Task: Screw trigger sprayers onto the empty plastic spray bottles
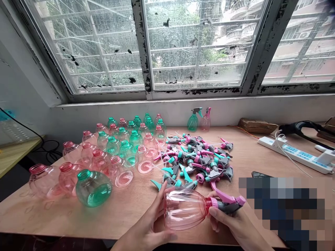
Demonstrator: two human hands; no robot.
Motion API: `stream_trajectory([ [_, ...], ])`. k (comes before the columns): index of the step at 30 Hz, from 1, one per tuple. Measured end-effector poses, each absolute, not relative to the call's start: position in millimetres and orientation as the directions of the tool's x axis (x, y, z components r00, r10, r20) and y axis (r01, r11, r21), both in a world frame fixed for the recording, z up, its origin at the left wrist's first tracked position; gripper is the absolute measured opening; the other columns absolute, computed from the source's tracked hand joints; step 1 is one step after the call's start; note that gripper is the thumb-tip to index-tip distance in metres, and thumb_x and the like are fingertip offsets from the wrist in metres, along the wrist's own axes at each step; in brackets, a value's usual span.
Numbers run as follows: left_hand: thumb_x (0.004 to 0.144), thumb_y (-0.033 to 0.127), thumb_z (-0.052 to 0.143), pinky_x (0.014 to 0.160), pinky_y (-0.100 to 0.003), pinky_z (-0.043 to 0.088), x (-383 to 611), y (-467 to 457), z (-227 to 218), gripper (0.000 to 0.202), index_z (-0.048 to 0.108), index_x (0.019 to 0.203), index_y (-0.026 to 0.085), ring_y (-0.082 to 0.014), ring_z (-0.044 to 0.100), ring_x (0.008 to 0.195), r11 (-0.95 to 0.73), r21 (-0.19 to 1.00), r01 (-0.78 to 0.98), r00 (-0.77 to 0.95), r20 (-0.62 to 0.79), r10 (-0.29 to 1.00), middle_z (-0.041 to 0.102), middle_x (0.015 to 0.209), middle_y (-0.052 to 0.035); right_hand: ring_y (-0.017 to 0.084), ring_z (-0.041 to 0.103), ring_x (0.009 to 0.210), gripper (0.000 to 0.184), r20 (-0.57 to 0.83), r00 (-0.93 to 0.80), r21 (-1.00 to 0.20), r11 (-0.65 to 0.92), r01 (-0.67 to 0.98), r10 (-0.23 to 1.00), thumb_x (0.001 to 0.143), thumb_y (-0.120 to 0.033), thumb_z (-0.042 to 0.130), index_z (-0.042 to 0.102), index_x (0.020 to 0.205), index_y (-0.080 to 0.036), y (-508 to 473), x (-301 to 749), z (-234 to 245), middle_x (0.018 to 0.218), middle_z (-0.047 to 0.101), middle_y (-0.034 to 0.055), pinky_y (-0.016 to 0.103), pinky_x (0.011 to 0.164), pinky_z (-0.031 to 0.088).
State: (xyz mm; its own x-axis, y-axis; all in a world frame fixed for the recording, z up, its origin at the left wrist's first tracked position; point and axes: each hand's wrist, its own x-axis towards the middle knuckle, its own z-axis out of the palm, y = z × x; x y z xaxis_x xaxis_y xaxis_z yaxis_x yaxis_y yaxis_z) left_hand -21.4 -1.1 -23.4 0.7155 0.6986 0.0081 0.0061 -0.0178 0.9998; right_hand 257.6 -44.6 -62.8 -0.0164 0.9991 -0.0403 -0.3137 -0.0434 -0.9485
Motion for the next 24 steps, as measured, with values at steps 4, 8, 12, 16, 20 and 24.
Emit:
stream_trajectory([
  [4,0.086,0.034,0.076,0.126,-0.046,0.019,-23,-2,-24,0.102,0.003,0.156,0.042,-0.03,0.017,0.155,0.015,0.999,0.046,0.697,-0.043,0.716,0.018,0.169,-0.0027,0.016,0.059,0.05,0.039,-0.03,-0.033,-0.945,-0.039,-0.323,0.999,0.078,-0.044,0.083,0.067,0.104,-0.02,-44,258,-62,0.055,0.07,-0.0023,0.03,0.051,0.045],
  [8,0.091,0.027,0.07,0.125,-0.046,0.022,-22,-2,-22,0.097,-0.001,0.155,0.045,-0.0293,0.03,0.15,-0.051,0.995,0.083,0.702,-0.022,0.712,0.022,0.168,-0.0022,0.015,0.059,0.05,0.04,-0.027,-0.019,-0.953,-0.032,-0.301,0.999,0.081,-0.045,0.081,0.066,0.108,-0.019,-45,258,-63,0.057,0.07,-0.002,0.029,0.053,0.046],
  [12,0.092,0.026,0.068,0.12,-0.048,0.032,-23,0,-23,0.099,-0.006,0.155,0.046,-0.0303,0.043,0.142,-0.078,0.993,0.086,0.712,-0.007,0.702,0.021,0.167,-0.0044,0.016,0.06,0.05,0.04,-0.028,0.003,-0.951,-0.026,-0.308,1.0,0.078,-0.045,0.082,0.067,0.105,-0.019,-44,258,-65,0.063,0.072,-0.0001,0.03,0.051,0.048],
  [16,0.086,0.032,0.075,0.125,-0.048,0.021,-25,-1,-25,0.104,-0.001,0.156,0.041,-0.0327,0.024,0.152,-0.016,0.995,0.101,0.706,-0.06,0.706,0.017,0.169,-0.0023,0.015,0.059,0.049,0.038,-0.038,0.012,-0.945,-0.032,-0.326,0.999,0.077,-0.043,0.084,0.07,0.103,-0.019,-45,257,-65,0.058,0.071,-0.0015,0.029,0.051,0.046],
  [20,0.086,0.033,0.074,0.127,-0.048,0.017,-23,-3,-20,0.103,0.0,0.157,0.038,-0.0312,0.018,0.155,-0.021,0.993,0.118,0.682,-0.065,0.728,0.02,0.169,-0.0028,0.016,0.06,0.05,0.034,-0.036,0.005,-0.944,-0.033,-0.327,0.999,0.078,-0.045,0.083,0.072,0.096,-0.019,-45,257,-65,0.062,0.071,-0.001,0.03,0.051,0.046],
  [24,0.092,0.029,0.068,0.126,-0.046,0.019,-19,-4,-13,0.097,-0.003,0.156,0.043,-0.028,0.023,0.154,-0.044,0.993,0.111,0.692,-0.046,0.72,0.02,0.169,-0.002,0.016,0.06,0.051,0.035,-0.049,0.011,-0.954,-0.044,-0.297,0.999,0.077,-0.046,0.083,0.072,0.097,-0.018,-45,259,-66,0.063,0.071,-0.0011,0.031,0.053,0.047],
])
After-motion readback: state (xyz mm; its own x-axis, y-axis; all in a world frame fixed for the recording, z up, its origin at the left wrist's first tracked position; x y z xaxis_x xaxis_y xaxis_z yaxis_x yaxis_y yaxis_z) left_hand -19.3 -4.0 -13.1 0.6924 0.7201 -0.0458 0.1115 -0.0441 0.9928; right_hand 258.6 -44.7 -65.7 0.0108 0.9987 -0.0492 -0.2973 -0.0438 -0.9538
